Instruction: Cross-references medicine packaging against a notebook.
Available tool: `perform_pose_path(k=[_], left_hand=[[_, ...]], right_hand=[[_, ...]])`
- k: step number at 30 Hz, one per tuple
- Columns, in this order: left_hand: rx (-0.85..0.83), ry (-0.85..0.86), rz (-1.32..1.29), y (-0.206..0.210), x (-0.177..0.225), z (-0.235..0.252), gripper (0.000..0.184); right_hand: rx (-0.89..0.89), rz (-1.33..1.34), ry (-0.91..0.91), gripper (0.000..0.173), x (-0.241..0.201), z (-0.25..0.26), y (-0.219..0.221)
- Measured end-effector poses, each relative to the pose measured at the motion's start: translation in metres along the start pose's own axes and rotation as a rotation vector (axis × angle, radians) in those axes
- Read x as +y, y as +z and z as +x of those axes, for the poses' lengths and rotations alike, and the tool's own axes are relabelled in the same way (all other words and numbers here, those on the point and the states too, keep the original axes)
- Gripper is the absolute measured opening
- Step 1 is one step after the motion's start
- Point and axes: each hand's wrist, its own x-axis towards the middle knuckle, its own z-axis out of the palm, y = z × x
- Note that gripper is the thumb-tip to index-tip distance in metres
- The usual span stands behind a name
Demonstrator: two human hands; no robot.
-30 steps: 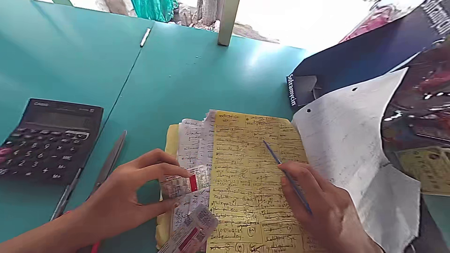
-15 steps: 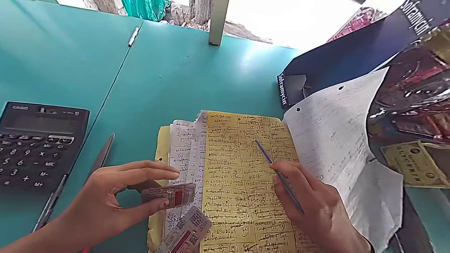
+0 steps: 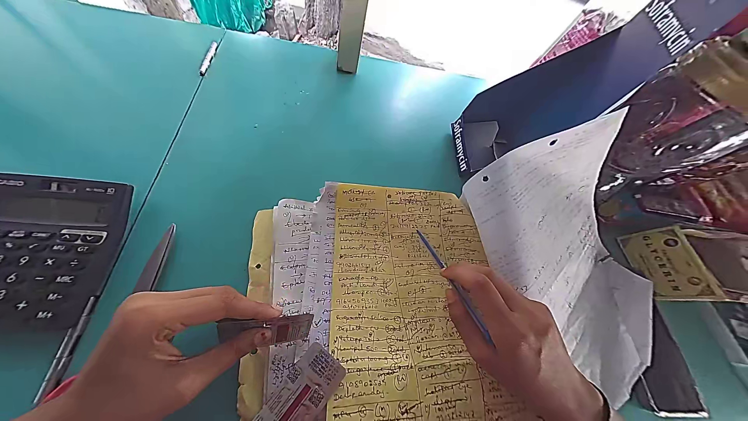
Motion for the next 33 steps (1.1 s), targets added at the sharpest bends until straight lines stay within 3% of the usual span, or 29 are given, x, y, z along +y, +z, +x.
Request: perform_pose_path(k=[33], left_hand=[[0.034,0.052,-0.007,0.0034,0.0016,0.0021,0.013]], right_hand=[[0.021,0.033,0.032,0.026,0.0008,0.0008,-0.0007]])
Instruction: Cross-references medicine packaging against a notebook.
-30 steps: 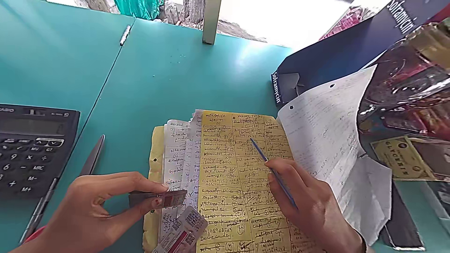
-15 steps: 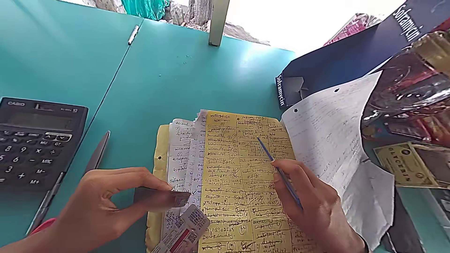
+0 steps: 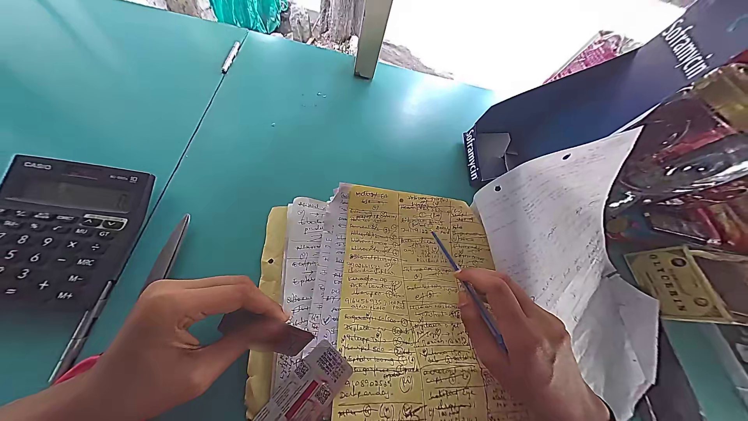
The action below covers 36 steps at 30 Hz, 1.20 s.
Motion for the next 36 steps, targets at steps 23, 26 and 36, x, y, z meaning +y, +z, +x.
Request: perform_pose_path(k=[23,26,36], left_hand=[[-0.013,-0.050,-0.014,0.0025,-0.0047,0.0010,0.019],[-0.016,-0.040,0.003,0.0021,-0.0043,0.0010,0.017],[0.005,0.002,0.039,-0.0028,-0.0036,-0.0006,0.014]], right_hand=[[-0.001,-0.052,-0.001,0.024,-0.0001,0.0014,0.0017],[-0.006,-0.053,-0.010,0.024,0.0002,0.0020,0.0017],[-0.006,-0.053,-0.022,0.024,0.0010,0.0031,0.0023]])
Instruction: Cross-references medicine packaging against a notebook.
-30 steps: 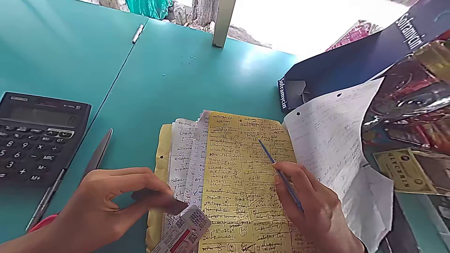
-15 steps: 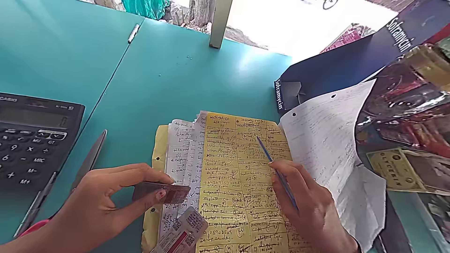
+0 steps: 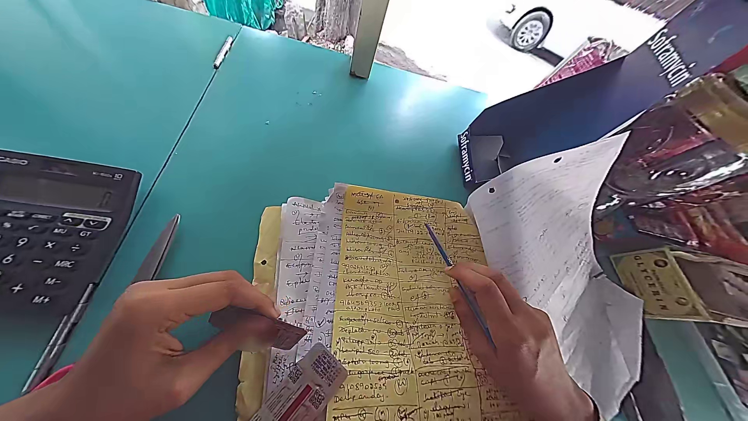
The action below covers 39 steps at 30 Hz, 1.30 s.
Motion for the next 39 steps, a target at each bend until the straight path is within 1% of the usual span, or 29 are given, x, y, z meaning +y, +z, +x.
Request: perform_pose_path(k=[11,21,24,27,29,31,33,36,37,39], left_hand=[[-0.029,0.030,0.000,0.000,-0.001,0.001,0.014],[-0.063,0.027,0.010,0.001,-0.001,0.003,0.018],[-0.083,0.045,0.088,0.002,-0.001,0.005,0.021],[-0.096,0.096,0.245,0.004,-0.003,0.009,0.025],[-0.105,0.130,0.357,0.003,0.002,0.012,0.031],[-0.178,0.203,0.470,-0.005,0.009,0.013,0.037],[-0.327,0.305,0.553,-0.017,0.015,0.013,0.045],[-0.529,0.342,0.591,-0.027,0.024,0.011,0.060],[-0.556,0.346,0.587,-0.026,0.024,0.010,0.061],[-0.553,0.367,0.620,-0.024,0.022,0.010,0.055]], right_hand=[[0.005,-0.002,0.007,0.025,0.001,0.000,0.000],[0.006,-0.007,0.042,0.026,0.000,0.000,-0.002],[0.006,-0.019,0.046,0.026,0.000,0.000,-0.002],[-0.001,-0.014,0.048,0.028,0.000,0.000,-0.003],[0.011,-0.002,0.027,0.030,-0.001,-0.001,-0.003],[0.042,-0.023,-0.015,0.029,-0.004,-0.004,-0.003],[0.086,-0.043,-0.105,0.027,-0.004,-0.004,-0.003],[0.121,-0.024,-0.266,0.022,-0.009,-0.005,-0.001],[0.124,-0.006,-0.307,0.020,-0.013,-0.006,0.000],[0.109,0.046,-0.382,0.017,-0.022,-0.006,0.003]])
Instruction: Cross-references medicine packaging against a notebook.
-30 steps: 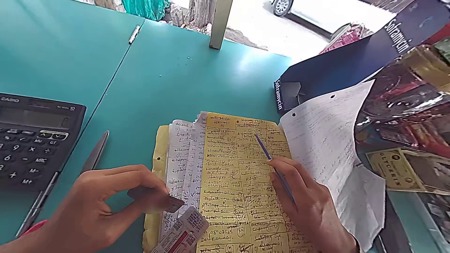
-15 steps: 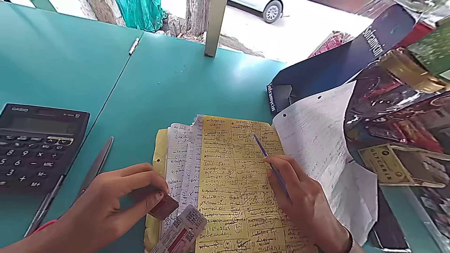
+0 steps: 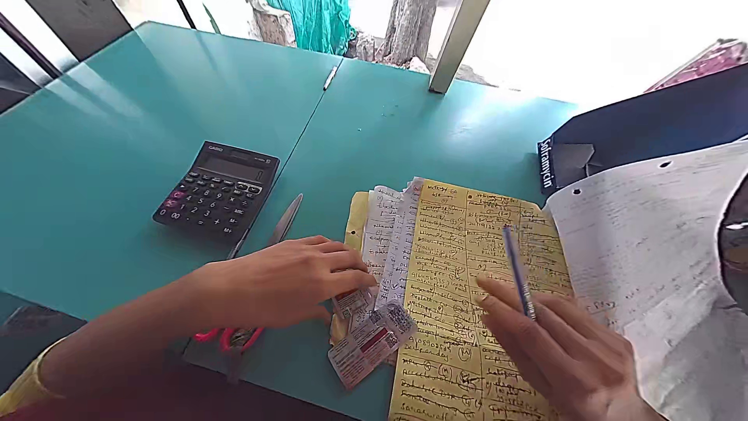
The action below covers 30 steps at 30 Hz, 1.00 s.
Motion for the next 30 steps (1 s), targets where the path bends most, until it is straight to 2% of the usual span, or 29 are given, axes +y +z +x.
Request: perform_pose_path(k=[3,5,8,11,12,15,17,20,22,24,27,30], left_hand=[[0.037,-0.027,0.052,-0.003,0.000,0.001,0.053],[0.136,-0.081,0.060,-0.007,0.003,0.001,0.050],[0.256,-0.252,-0.104,-0.014,0.023,0.006,0.047],[0.142,-0.380,-0.240,-0.010,0.061,0.020,0.049],[0.129,-0.382,-0.188,-0.003,0.071,0.024,0.055],[0.226,-0.335,0.214,0.028,0.086,0.034,0.088],[0.257,-0.312,0.338,0.036,0.087,0.034,0.096],[0.233,-0.298,0.323,0.032,0.086,0.030,0.086],[0.224,-0.297,0.302,0.030,0.088,0.028,0.075],[0.231,-0.279,0.318,0.029,0.088,0.028,0.064],[0.251,-0.246,0.327,0.028,0.087,0.028,0.057],[0.341,-0.196,0.342,0.029,0.084,0.027,0.050]], right_hand=[[-0.032,0.056,-0.119,0.019,-0.012,0.005,0.007],[-0.054,0.031,-0.169,0.019,-0.019,0.009,0.008],[-0.034,-0.033,-0.153,0.020,-0.023,0.010,0.001],[0.001,-0.099,-0.045,0.022,-0.022,0.008,-0.012],[0.014,-0.129,0.007,0.022,-0.023,0.007,-0.016],[0.050,-0.198,0.216,0.028,-0.025,-0.006,-0.034],[0.081,-0.220,0.398,0.033,-0.026,-0.024,-0.044],[0.181,-0.299,0.716,0.041,-0.025,-0.060,-0.059],[0.196,-0.302,0.942,0.047,-0.027,-0.081,-0.069],[0.195,-0.248,1.095,0.048,-0.032,-0.097,-0.071],[0.201,-0.200,1.161,0.052,-0.042,-0.109,-0.065],[0.212,-0.193,1.000,0.052,-0.051,-0.108,-0.058]])
